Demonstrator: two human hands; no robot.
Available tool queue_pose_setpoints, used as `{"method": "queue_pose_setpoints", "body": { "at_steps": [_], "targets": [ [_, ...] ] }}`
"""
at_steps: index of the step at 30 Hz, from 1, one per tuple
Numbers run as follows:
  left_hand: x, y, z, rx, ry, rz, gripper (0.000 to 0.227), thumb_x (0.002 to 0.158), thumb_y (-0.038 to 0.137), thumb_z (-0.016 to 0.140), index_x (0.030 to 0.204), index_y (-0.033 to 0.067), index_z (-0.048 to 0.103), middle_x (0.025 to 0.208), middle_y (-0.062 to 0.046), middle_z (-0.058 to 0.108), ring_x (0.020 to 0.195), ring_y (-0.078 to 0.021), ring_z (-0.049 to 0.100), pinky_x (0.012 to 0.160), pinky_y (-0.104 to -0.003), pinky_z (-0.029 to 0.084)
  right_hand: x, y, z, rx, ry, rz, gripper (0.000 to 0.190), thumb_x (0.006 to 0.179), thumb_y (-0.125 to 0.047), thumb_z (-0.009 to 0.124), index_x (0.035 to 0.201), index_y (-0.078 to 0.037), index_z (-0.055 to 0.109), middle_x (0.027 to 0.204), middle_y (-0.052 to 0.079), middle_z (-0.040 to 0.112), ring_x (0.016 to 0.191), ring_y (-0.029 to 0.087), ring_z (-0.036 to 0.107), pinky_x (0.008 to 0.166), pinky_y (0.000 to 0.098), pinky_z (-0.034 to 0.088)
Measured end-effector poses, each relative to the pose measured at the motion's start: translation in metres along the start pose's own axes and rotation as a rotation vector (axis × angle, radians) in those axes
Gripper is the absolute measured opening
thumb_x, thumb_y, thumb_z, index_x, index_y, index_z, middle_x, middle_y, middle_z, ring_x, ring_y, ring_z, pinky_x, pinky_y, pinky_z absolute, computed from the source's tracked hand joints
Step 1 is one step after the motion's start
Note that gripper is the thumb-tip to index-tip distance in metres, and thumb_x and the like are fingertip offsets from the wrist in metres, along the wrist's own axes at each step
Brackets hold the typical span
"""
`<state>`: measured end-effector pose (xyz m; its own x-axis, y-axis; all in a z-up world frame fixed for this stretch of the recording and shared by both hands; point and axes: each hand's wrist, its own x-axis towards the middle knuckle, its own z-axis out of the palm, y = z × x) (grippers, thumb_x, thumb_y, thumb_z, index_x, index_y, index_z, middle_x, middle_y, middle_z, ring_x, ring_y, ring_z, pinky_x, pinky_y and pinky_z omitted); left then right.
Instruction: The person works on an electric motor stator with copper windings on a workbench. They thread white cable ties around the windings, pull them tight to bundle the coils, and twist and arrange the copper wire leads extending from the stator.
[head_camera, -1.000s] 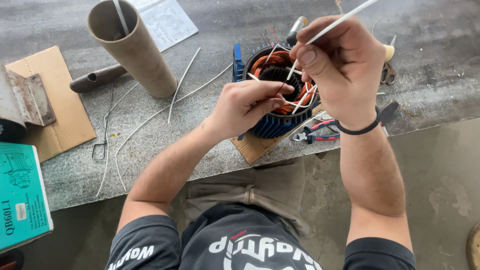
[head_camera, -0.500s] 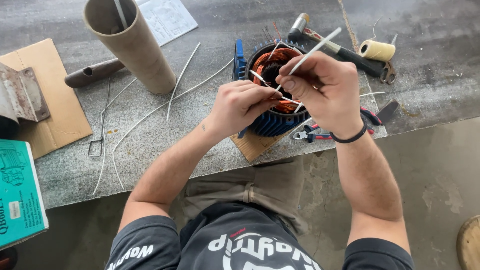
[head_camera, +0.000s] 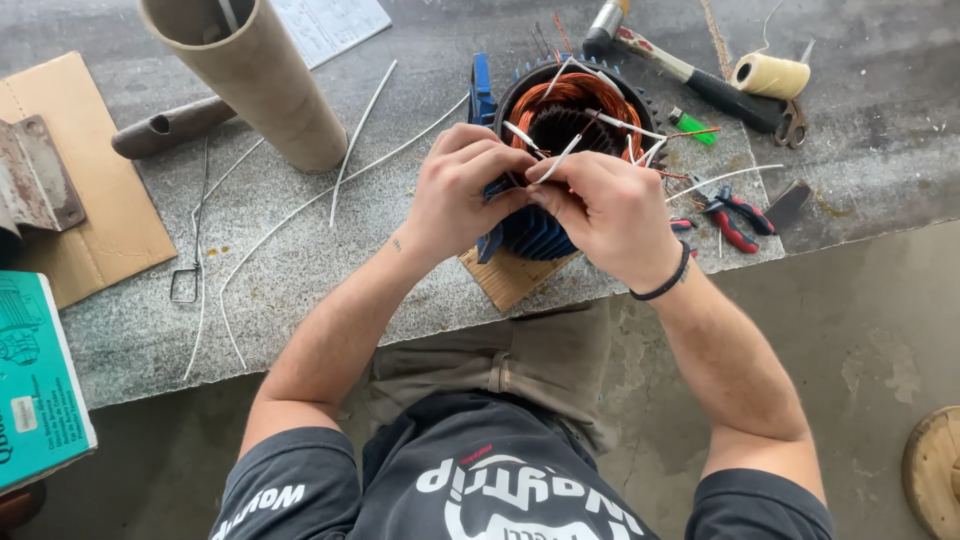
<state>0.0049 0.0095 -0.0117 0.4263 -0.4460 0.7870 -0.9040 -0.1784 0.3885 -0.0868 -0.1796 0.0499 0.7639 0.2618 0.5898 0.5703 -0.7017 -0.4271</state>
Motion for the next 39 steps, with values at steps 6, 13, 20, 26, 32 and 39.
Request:
{"method": "queue_pose_setpoints", "body": {
  "at_steps": [6, 13, 20, 26, 32, 39],
  "targets": [
    [0.001, -0.007, -0.019, -0.214, -0.106, -0.081, 0.034, 0.085, 0.007, 0.081, 0.118, 0.0077, 0.072, 0.114, -0.004, 0.074, 0.113, -0.024, 0.066, 0.101, -0.038, 0.053, -0.003, 0.009, 0.013, -0.13, -0.007, -0.103, 0.013, 0.095, -0.007, 0.077, 0.104, -0.004, 0.068, 0.096, 0.011, 0.069, 0.088, 0.032, 0.069, 0.076, 0.0408, 0.055],
    [0.043, 0.022, -0.047, -0.516, -0.152, -0.07, 0.035, 0.107, 0.009, 0.072, 0.14, 0.0039, 0.063, 0.124, -0.006, 0.072, 0.113, -0.0131, 0.07, 0.092, -0.027, 0.056, -0.003, 0.018, 0.02, -0.182, -0.017, -0.091, 0.013, 0.096, -0.011, 0.078, 0.098, -0.004, 0.067, 0.093, 0.01, 0.067, 0.089, 0.032, 0.066, 0.076, 0.0426, 0.054],
    [0.059, 0.002, -0.014, -0.791, -0.119, -0.117, 0.01, 0.118, 0.005, 0.063, 0.125, -0.001, 0.064, 0.112, -0.003, 0.073, 0.095, -0.0066, 0.065, 0.086, -0.022, 0.057, 0.008, 0.01, -0.001, -0.048, -0.081, 0.041, 0.014, 0.097, -0.014, 0.08, 0.105, -0.005, 0.075, 0.097, 0.011, 0.072, 0.082, 0.028, 0.071, 0.072, 0.0375, 0.056],
    [0.066, -0.025, -0.001, -0.904, -0.082, -0.103, 0.009, 0.12, 0.003, 0.059, 0.116, -0.0032, 0.065, 0.106, -0.003, 0.07, 0.088, -0.0066, 0.063, 0.081, -0.024, 0.055, 0.017, 0.014, -0.003, -0.096, -0.054, -0.037, 0.013, 0.101, -0.016, 0.08, 0.105, -0.005, 0.075, 0.099, 0.01, 0.073, 0.089, 0.028, 0.072, 0.078, 0.0368, 0.057],
    [0.056, -0.025, -0.028, -0.874, -0.066, -0.183, 0.009, 0.12, 0.004, 0.06, 0.122, -0.0043, 0.064, 0.109, -0.004, 0.071, 0.086, -0.0085, 0.066, 0.076, -0.022, 0.057, 0.015, 0.013, 0.018, -0.224, -0.019, -0.077, 0.01, 0.099, -0.019, 0.08, 0.101, -0.009, 0.078, 0.085, 0.006, 0.07, 0.078, 0.025, 0.07, 0.066, 0.0377, 0.053],
    [0.054, 0.006, -0.052, -0.697, -0.172, -0.175, 0.007, 0.117, 0.003, 0.064, 0.117, -0.0036, 0.066, 0.108, -0.008, 0.074, 0.092, -0.009, 0.074, 0.082, -0.023, 0.061, 0.006, 0.018, 0.016, -0.181, -0.03, -0.017, 0.01, 0.094, -0.019, 0.081, 0.093, -0.011, 0.076, 0.079, 0.004, 0.066, 0.072, 0.023, 0.066, 0.063, 0.0377, 0.051]
  ]
}}
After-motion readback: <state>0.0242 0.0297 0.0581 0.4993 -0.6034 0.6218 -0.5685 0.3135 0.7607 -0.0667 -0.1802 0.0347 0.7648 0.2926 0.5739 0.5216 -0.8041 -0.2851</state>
